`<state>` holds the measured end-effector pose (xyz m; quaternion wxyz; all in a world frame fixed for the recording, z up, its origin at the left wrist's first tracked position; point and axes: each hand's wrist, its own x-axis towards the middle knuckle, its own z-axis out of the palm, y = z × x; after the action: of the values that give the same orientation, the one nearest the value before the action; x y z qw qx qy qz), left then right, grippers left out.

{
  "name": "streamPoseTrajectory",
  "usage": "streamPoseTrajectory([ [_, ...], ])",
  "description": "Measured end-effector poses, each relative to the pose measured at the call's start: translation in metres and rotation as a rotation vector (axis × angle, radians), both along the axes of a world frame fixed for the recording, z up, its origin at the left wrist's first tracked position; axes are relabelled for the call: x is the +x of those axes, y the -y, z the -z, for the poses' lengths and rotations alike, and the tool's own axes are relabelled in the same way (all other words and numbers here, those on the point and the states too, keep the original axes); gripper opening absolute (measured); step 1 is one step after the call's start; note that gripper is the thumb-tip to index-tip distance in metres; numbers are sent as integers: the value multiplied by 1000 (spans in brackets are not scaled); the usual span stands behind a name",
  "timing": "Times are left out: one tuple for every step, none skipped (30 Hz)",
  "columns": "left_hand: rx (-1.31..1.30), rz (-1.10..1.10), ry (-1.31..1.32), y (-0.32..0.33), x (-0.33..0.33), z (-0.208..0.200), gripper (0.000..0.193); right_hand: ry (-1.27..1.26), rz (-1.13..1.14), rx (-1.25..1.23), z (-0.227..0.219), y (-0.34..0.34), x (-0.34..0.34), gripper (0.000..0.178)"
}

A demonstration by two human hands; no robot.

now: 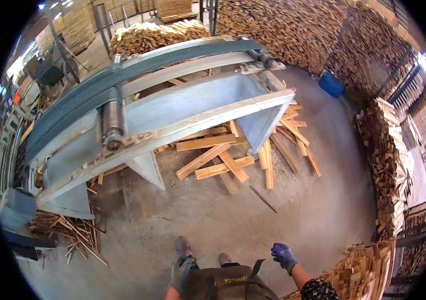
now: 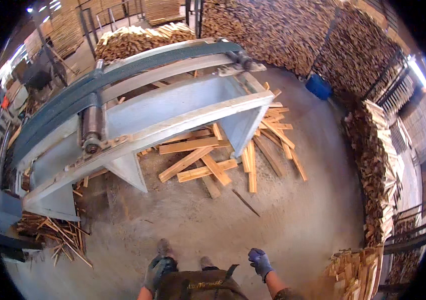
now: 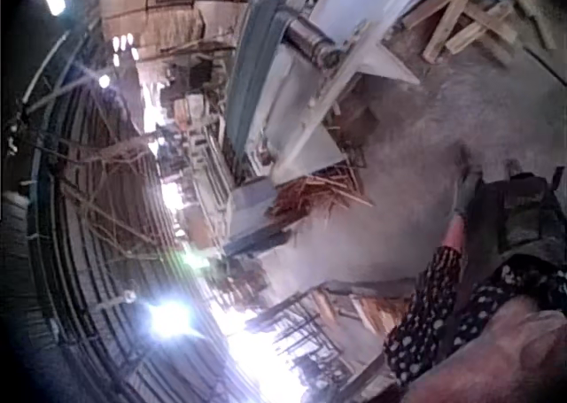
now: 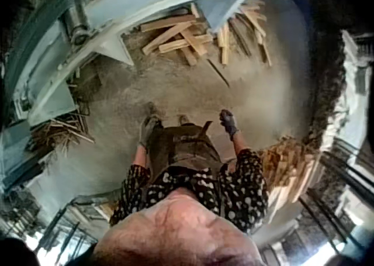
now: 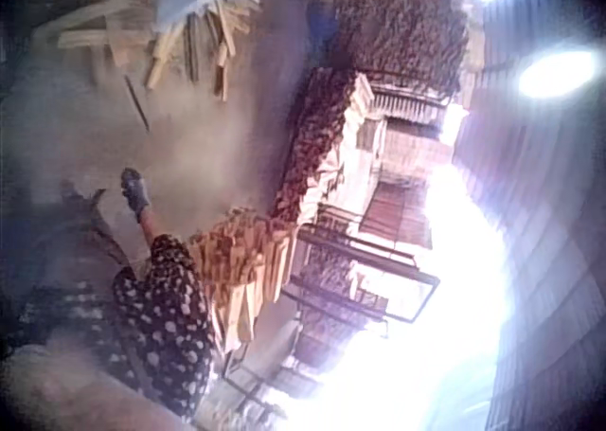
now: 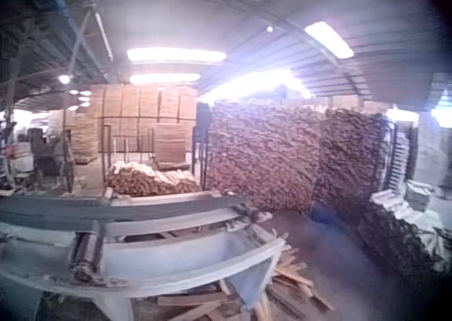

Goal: The person repeatedly picks up loose wooden planks from a pile on the floor and stacks them onto a metal rack. They gather planks in batches, carry them to the rack, and place them in a neat pile, repeating this cycle multiple times.

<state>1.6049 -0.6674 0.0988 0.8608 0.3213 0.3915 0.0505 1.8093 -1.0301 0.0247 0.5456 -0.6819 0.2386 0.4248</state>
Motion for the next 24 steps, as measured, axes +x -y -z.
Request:
streamPoseTrajectory([
  [-7, 22, 5, 6, 19, -13, 27, -11, 33, 27, -1, 3, -2, 40],
  [85, 102, -60, 8, 27, -1, 27, -20, 62, 52, -5, 7, 0, 39],
  [172, 186, -125, 12, 35, 12, 28, -28, 91, 73, -8, 11, 3, 37],
  [261, 268, -188, 17, 40, 24, 28, -47, 110, 140, -15, 11, 3, 37],
  [310, 322, -222, 25, 46, 27, 30, -61, 138, 202, -24, 10, 1, 37],
  [364, 384, -248, 27, 53, 32, 32, -67, 176, 266, -27, 5, -1, 37],
  [420, 448, -271, 28, 59, 38, 34, 60, -26, 290, -13, 8, -7, 37],
  [349, 468, -293, 27, 64, 44, 33, 104, -147, 282, -12, 5, -8, 38],
  [282, 477, -320, 24, 64, 50, 32, 151, -270, 280, -10, 0, -8, 39],
  [219, 480, -351, 20, 61, 59, 30, 118, -317, 259, -33, -10, -2, 40],
  [217, 473, -292, 11, 34, 105, 17, 92, -367, 236, -48, -12, 11, 41],
  [210, 469, -230, 4, 23, 145, 12, 213, -521, 121, -41, -2, 19, 43],
  [220, 453, -278, 3, 43, 137, 14, 313, -594, 31, -48, 8, 27, 44],
  [229, 457, -348, 3, 61, 106, 15, 387, -645, -55, -49, 23, 38, 44],
  [244, 457, -427, 2, 76, 69, 17, 344, -525, -63, -51, 36, 52, 43],
  [263, 446, -510, 1, 90, 50, 18, 300, -412, -62, -53, 46, 64, 42],
  [310, 487, -551, -2, 100, 48, 18, 247, -297, -54, -58, 52, 72, 42],
  [358, 526, -592, -9, 107, 49, 19, 188, -131, -29, -64, 58, 84, 40],
  [406, 565, -632, -12, 117, 47, 19, 127, 34, -3, -71, 66, 98, 39],
  [417, 579, -630, -10, 135, 41, 19, 65, 198, 21, -80, 75, 108, 38],
  [429, 591, -628, -7, 157, 31, 19, 139, 259, 104, -84, 90, 109, 35],
  [441, 602, -627, -1, 175, 25, 20, 73, 331, 91, -83, 106, 108, 37],
  [481, 585, -576, 2, 191, 30, 25, 13, 403, 90, -79, 119, 109, 38],
  [520, 613, -461, 1, 199, 58, 26, -50, 458, 98, -71, 134, 110, 40],
])
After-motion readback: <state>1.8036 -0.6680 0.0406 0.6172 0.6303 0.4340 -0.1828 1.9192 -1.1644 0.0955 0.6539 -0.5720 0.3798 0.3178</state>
